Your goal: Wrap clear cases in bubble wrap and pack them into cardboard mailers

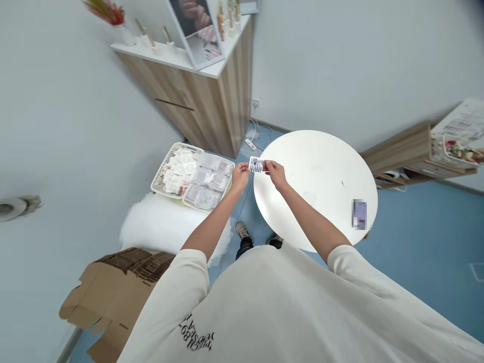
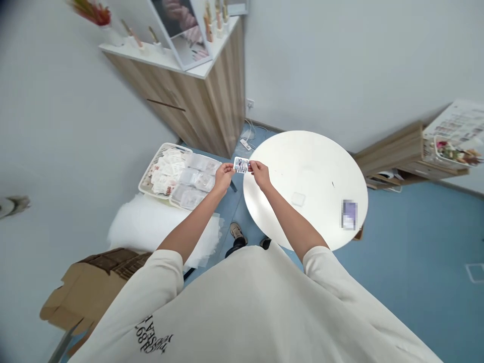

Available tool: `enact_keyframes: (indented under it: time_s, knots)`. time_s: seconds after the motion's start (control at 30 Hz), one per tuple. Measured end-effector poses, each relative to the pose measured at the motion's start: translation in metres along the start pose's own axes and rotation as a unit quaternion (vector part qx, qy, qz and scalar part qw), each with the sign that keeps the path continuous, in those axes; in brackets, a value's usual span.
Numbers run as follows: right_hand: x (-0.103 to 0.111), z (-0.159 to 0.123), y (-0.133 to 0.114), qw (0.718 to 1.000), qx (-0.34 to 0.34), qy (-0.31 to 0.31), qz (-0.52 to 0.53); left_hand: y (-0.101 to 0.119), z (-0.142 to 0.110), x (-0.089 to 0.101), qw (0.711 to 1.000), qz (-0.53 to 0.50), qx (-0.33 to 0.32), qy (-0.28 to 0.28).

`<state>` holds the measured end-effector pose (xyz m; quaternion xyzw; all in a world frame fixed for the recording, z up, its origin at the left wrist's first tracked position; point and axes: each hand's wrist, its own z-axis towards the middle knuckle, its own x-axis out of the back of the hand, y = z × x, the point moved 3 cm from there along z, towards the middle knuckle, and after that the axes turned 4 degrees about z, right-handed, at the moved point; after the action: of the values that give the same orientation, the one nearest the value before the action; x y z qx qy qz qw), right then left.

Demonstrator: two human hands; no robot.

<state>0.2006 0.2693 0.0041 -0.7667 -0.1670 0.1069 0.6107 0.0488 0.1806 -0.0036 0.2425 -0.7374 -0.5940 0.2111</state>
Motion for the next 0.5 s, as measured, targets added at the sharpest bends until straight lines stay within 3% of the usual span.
enact_keyframes:
  time_s: [0.13, 0.23, 0.37, 0.5]
  knots:
    - [0.093, -0.027, 0.033, 0.998, -0.02, 0.064, 0.009, -0.037, -0.035, -0.083, 0.994, 0.062, 0.053, -0.072]
    - [0.155, -0.052, 0.062, 0.994, -0.042, 0.1, 0.001, -0.062, -0.063, -0.134, 0.98, 0.142, 0.055, -0.125]
    - [0.222, -0.087, 0.102, 0.988, -0.084, 0.133, -0.009, -0.091, -0.101, -0.189, 0.951, 0.242, 0.043, -0.189]
    - [0.27, -0.113, 0.141, 0.98, -0.126, 0.149, -0.044, -0.113, -0.133, -0.232, 0.91, 0.345, 0.042, -0.227]
